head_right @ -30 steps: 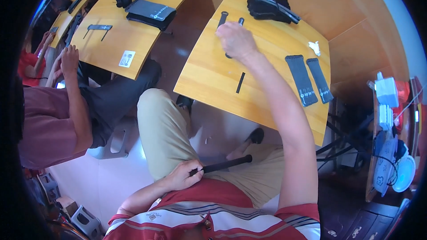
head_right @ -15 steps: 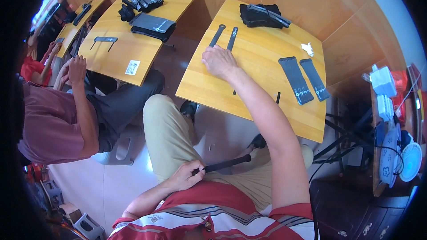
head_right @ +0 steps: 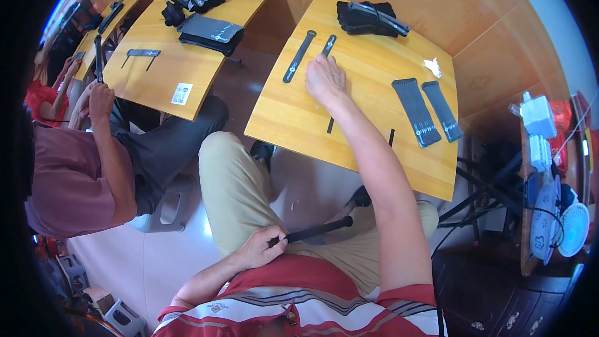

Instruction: Assembling small silicone or rubber watch bands by hand at a workbench.

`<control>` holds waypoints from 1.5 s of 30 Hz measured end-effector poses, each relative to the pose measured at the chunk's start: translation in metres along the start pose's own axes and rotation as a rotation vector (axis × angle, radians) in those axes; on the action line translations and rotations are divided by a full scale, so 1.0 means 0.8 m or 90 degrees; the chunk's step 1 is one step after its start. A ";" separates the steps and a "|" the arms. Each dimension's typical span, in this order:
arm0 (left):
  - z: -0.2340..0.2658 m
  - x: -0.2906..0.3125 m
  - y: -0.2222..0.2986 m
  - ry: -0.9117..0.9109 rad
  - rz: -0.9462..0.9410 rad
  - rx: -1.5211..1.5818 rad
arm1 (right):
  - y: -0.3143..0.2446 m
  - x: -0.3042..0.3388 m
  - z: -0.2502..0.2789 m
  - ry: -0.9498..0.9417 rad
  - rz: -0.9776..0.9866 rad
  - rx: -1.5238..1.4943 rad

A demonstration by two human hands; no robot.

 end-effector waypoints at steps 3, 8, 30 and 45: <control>-0.001 0.000 0.001 0.006 0.001 0.004 | -0.002 -0.005 -0.004 0.018 0.012 0.007; -0.002 -0.006 0.001 0.006 -0.016 0.012 | 0.004 -0.004 0.005 0.014 0.001 -0.010; -0.023 -0.035 0.070 0.006 0.010 -0.060 | -0.098 0.418 0.033 -0.029 -0.041 -0.665; -0.041 -0.017 0.082 -0.001 -0.097 -0.159 | -0.084 0.444 0.023 -0.019 0.041 -0.757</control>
Point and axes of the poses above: each hand's wrist, its own x-axis away from the middle knuckle, its own z-axis out of the back of the hand, y = z × x, the point moved 2 cm from there along -x, towards the middle knuckle, and after that the axes turned 8 degrees about z, right-handed, at the moved point
